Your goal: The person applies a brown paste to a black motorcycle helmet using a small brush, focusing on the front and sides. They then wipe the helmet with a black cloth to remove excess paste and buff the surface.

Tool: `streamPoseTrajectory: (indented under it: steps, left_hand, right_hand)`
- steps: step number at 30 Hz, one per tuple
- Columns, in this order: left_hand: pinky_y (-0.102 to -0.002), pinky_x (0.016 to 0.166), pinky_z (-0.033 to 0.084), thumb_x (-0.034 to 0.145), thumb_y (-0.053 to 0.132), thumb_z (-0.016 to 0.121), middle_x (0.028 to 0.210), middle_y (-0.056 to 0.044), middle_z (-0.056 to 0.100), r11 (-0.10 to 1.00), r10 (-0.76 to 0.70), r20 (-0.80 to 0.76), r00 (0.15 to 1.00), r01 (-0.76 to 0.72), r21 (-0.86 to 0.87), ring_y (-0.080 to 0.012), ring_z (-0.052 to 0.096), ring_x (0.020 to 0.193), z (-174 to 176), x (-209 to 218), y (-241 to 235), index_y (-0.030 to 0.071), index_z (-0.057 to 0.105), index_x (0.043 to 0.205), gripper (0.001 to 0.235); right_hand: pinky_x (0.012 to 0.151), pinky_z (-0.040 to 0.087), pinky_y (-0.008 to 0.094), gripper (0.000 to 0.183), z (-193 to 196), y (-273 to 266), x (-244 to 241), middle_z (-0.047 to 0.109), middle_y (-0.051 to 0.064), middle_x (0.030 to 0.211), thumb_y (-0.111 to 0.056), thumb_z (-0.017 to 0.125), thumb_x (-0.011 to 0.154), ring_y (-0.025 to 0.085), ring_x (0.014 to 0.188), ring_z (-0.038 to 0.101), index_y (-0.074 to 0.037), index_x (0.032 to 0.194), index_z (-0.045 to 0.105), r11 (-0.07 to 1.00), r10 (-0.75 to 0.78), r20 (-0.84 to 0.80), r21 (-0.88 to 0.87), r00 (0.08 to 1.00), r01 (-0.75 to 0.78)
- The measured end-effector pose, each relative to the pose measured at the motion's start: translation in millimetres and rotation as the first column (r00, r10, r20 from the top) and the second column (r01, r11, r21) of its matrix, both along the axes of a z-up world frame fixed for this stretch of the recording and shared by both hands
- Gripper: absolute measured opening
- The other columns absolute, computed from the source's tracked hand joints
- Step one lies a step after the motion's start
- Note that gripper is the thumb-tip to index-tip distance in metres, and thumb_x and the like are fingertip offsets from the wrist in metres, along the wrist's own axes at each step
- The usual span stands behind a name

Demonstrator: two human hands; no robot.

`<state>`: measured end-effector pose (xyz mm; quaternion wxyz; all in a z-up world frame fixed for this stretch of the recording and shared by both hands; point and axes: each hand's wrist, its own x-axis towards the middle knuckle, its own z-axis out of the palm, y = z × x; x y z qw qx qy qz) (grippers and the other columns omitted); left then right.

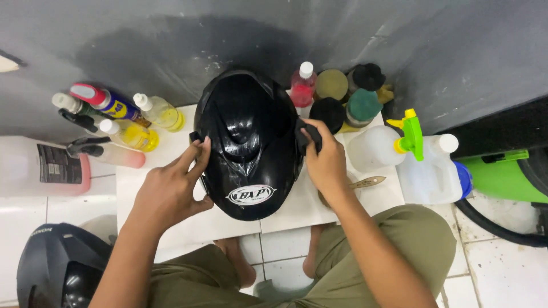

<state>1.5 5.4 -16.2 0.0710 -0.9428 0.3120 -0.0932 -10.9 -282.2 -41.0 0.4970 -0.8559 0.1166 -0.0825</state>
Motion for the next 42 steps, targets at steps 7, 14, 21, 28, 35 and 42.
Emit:
streamPoseTrajectory:
  steps: [7, 14, 21, 28, 35, 42]
  left_hand:
    - [-0.03, 0.065, 0.06, 0.05, 0.046, 0.08, 0.13, 0.003, 0.062, 1.0, 0.0, -0.039, 0.999, 0.0, 0.008, -0.0173, 0.07, 0.108, 4, -3, -1, 0.017, 0.061, 0.137, 0.094]
    - [-0.031, 0.067, 0.059, 0.049, 0.048, 0.081, 0.131, 0.003, 0.062, 0.999, -0.006, -0.048, 0.999, 0.008, 0.033, -0.0172, 0.07, 0.109, 10, -4, -3, 0.017, 0.061, 0.137, 0.095]
    - [-0.031, 0.066, 0.059, 0.048, 0.052, 0.08, 0.132, 0.003, 0.06, 0.999, 0.009, -0.05, 0.999, -0.007, 0.039, -0.0167, 0.069, 0.11, 4, -6, -3, 0.016, 0.06, 0.138, 0.099]
    - [-0.028, 0.063, 0.059, 0.05, 0.055, 0.077, 0.129, 0.003, 0.062, 0.997, -0.002, -0.022, 1.0, 0.004, 0.076, -0.0156, 0.07, 0.107, 6, -6, -11, 0.016, 0.062, 0.137, 0.096]
    - [-0.028, 0.061, 0.058, 0.05, 0.05, 0.076, 0.127, 0.002, 0.064, 0.998, -0.01, 0.04, 0.999, 0.008, 0.055, -0.0149, 0.071, 0.107, 7, -6, -9, 0.015, 0.063, 0.137, 0.095]
    - [-0.027, 0.059, 0.058, 0.051, 0.05, 0.076, 0.124, 0.001, 0.066, 0.998, -0.012, 0.044, 0.999, 0.009, 0.055, -0.0158, 0.071, 0.106, 11, -5, -16, 0.013, 0.064, 0.135, 0.092]
  right_hand:
    - [0.094, 0.05, 0.052, 0.028, 5, 8, -46, 0.071, 0.013, 0.117, -0.015, 0.055, 0.099, 0.036, 0.111, 0.066, -0.021, 0.126, 0.062, 0.986, 0.046, -0.1, -0.158, 0.994, -0.061]
    - [0.095, 0.051, 0.052, 0.032, -10, 1, -19, 0.069, 0.022, 0.118, -0.001, 0.051, 0.097, 0.042, 0.113, 0.063, -0.014, 0.125, 0.059, 1.0, -0.022, -0.044, 0.015, 0.999, 0.023]
    - [0.086, 0.056, 0.049, 0.024, 15, 6, -45, 0.072, 0.02, 0.11, -0.022, 0.054, 0.101, 0.04, 0.104, 0.068, -0.016, 0.122, 0.063, 1.0, 0.015, -0.131, 0.007, 0.991, -0.014]
    - [0.083, 0.056, 0.048, 0.026, -10, -9, -10, 0.072, 0.025, 0.103, -0.011, 0.053, 0.099, 0.039, 0.099, 0.069, -0.011, 0.122, 0.063, 0.992, -0.033, -0.099, 0.118, 0.995, 0.045]
    - [0.073, 0.058, 0.047, 0.024, -2, 1, -36, 0.073, 0.023, 0.093, -0.022, 0.052, 0.102, 0.04, 0.088, 0.072, -0.013, 0.121, 0.062, 0.999, 0.016, -0.118, -0.026, 0.993, -0.019]
    - [0.074, 0.057, 0.05, 0.028, -31, -13, -1, 0.07, 0.029, 0.092, -0.004, 0.044, 0.098, 0.042, 0.086, 0.071, -0.009, 0.123, 0.054, 1.0, -0.004, -0.156, -0.017, 0.988, 0.001]
